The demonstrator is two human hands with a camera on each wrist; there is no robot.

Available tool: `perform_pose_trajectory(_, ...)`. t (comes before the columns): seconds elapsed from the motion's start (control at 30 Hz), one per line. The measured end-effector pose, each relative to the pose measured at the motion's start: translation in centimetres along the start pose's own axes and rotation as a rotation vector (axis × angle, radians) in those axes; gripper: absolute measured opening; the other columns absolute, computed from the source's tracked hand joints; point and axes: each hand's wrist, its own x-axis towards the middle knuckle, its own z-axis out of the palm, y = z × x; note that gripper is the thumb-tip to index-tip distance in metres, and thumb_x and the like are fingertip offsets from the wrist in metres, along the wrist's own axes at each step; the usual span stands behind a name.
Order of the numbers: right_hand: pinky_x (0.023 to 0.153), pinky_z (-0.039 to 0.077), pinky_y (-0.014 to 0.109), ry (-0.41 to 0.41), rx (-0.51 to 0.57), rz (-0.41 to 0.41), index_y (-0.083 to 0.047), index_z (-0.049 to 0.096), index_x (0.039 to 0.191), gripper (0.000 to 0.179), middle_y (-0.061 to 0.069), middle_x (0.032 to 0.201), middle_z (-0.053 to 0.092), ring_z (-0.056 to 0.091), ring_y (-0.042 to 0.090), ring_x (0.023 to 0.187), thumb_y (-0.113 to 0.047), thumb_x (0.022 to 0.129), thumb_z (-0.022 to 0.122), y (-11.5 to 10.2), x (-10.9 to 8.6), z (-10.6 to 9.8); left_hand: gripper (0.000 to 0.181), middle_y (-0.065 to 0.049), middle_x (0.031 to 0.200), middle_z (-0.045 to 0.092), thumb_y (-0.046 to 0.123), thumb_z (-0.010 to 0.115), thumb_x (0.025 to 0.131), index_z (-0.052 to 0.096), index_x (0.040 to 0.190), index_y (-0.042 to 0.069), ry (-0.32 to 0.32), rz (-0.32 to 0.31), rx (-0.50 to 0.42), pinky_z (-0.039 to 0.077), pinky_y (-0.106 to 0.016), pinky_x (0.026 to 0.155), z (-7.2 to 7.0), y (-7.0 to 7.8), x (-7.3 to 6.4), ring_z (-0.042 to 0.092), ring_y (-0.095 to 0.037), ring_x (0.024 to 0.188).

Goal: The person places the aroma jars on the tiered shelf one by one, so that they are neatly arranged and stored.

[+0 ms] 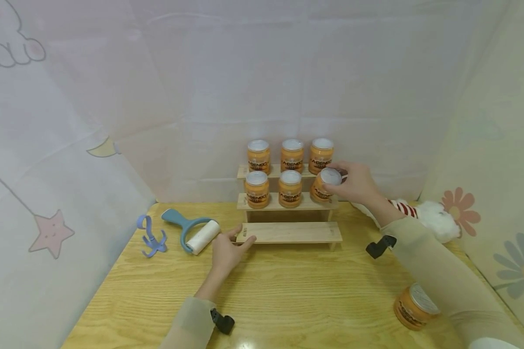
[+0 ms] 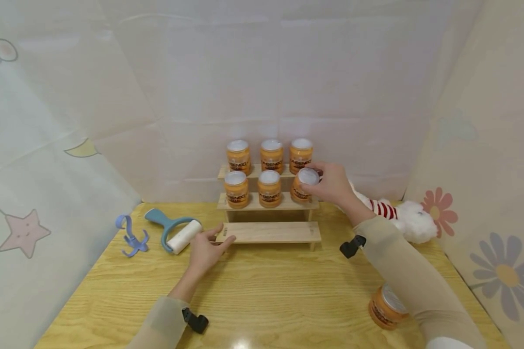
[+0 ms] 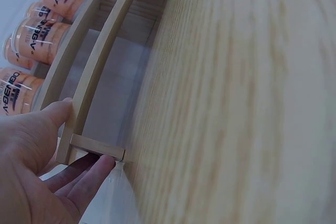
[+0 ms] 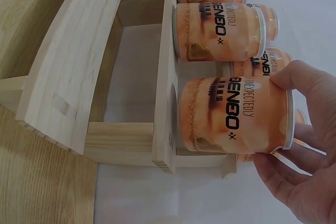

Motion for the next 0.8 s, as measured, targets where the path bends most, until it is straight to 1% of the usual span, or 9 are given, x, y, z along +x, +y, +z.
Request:
perform_pose_trajectory(0.2,0.077,0.063,0.048,-0.018,-0.004,-0.004,-0.004,0.070,0.139,0.058,0.025,0.123,0.074,0.073,0.040,0.105,-0.028,0.088,0.086,0.12,0.27,0.08,0.067,-0.014,0.142,0.069,0.044,0.087,0.089,0.067,0.144,0.010,0.002,0.013,-0.008,0.066,-0.043,0.079,-0.01,0.08,-0.03,0.078,-0.035,0.106)
perform_pose_trajectory(0.4,0.079,0.063,0.048,-0.043,0.012,0.001,-0.004,0.069,0.140,0.058,0.026,0.123,0.075,0.074,0.040,0.105,-0.026,0.089,0.086,0.33,0.39,0.18,0.067,-0.014,0.145,0.068,0.044,0.087,0.089,0.067,0.144,0.011,0.001,0.005,-0.022,0.066,-0.041,0.079,-0.03,-0.02,-0.30,0.078,-0.034,0.106)
perform_pose_trajectory(0.63,0.075,0.064,0.041,-0.047,0.018,0.007,-0.006,0.071,0.140,0.057,0.025,0.127,0.075,0.076,0.036,0.099,-0.027,0.089,0.086,0.52,0.55,0.23,0.068,-0.013,0.143,0.068,0.045,0.087,0.089,0.067,0.143,0.010,0.001,0.012,-0.017,0.066,-0.042,0.080,-0.12,-0.01,-0.27,0.078,-0.034,0.106)
perform_pose_trajectory(0.8,0.070,0.063,0.035,-0.037,0.048,-0.003,-0.005,0.076,0.131,0.048,0.025,0.124,0.076,0.078,0.034,0.091,-0.026,0.089,0.086,0.75,0.60,0.30,0.068,-0.015,0.144,0.067,0.045,0.087,0.089,0.067,0.144,0.010,-0.005,0.011,-0.013,0.066,-0.043,0.082,-0.23,0.15,-0.29,0.078,-0.035,0.108)
